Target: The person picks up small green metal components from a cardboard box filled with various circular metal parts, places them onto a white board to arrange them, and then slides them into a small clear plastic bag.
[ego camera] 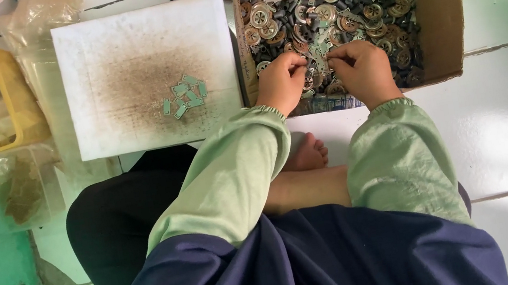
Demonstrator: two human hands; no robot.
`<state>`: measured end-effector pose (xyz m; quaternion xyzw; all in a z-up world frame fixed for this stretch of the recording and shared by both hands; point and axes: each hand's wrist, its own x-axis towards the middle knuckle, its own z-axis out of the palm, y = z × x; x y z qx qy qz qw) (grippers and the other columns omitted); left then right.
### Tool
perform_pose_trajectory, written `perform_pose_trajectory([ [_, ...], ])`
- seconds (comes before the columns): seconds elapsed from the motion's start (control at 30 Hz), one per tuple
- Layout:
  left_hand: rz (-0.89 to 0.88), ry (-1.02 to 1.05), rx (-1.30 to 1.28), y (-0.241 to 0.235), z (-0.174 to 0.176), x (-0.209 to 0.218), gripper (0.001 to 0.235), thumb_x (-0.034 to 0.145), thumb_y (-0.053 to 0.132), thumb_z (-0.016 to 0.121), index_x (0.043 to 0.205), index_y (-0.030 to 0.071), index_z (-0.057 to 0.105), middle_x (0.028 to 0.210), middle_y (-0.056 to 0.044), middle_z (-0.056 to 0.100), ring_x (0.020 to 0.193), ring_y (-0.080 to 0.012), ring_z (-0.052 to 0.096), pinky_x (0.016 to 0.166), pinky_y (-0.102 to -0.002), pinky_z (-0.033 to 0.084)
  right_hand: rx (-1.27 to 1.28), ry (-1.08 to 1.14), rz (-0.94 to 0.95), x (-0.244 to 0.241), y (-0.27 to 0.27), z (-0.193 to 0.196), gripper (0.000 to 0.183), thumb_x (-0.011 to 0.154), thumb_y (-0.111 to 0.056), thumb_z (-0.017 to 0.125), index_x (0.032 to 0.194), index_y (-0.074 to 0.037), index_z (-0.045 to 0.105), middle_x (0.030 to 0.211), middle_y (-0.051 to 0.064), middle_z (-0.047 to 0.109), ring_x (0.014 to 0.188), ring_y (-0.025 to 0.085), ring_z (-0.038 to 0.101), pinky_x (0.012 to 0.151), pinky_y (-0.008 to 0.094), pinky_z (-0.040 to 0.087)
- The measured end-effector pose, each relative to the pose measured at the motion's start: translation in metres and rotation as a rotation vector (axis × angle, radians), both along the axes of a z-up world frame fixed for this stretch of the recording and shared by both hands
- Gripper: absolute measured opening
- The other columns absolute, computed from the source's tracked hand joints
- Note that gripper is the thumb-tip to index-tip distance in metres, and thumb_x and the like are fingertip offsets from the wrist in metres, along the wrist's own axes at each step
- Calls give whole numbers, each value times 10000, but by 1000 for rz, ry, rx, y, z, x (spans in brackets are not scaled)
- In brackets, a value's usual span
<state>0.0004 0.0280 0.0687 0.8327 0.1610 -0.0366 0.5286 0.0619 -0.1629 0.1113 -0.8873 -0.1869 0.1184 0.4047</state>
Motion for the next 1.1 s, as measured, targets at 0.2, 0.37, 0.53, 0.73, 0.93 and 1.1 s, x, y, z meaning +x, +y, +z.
perform_pose_trajectory([
  [0.2, 85, -83, 126, 16, 15, -43, 118, 897, 281, 702, 1012, 309, 708, 936, -4, 785, 963, -287, 748, 858, -444, 628, 75, -146, -91, -34, 17, 15, 132, 1003, -1, 757, 1132, 29, 759, 953, 210, 712, 868, 357, 728, 678, 445, 624],
  [0.37, 124, -300, 181, 90, 39, -108, 135, 853, 183, 757, 974, 234, 727, 882, -35, 762, 913, -276, 749, 824, -396, 622, 87, -200, -51, -68, 58, -3, 168, 908, -51, 825, 1069, -90, 796, 859, 129, 741, 794, 283, 715, 678, 392, 579],
  [0.53, 276, -388, 241, 188, 32, -160, 158, 822, 130, 815, 947, 202, 750, 857, -56, 764, 905, -285, 745, 788, -399, 611, 137, -36, 22, -106, 135, 16, 136, 892, -70, 810, 1021, -100, 781, 845, 97, 743, 776, 211, 707, 682, 336, 565],
  [0.73, 526, -294, 146, 238, 20, -158, 112, 859, 199, 810, 955, 196, 752, 854, -28, 766, 855, -230, 748, 761, -351, 613, 160, -62, 101, -116, 222, 6, 136, 870, -112, 828, 995, -144, 787, 844, 40, 746, 775, 168, 696, 721, 291, 566],
  [0.93, 458, -297, 186, 237, 12, -132, 101, 857, 202, 775, 956, 200, 755, 848, -42, 771, 842, -281, 762, 740, -426, 641, 39, -207, 241, -107, 269, 7, 100, 880, -77, 807, 975, -96, 786, 846, 80, 692, 771, 231, 681, 703, 339, 567],
  [1.1, 248, -286, 348, 236, 11, -129, 93, 955, 159, 664, 987, 125, 745, 825, -62, 720, 766, -263, 745, 669, -370, 645, 14, -357, 314, -100, 278, 0, 122, 906, -33, 783, 1028, -45, 780, 852, 130, 663, 753, 311, 673, 666, 388, 570],
])
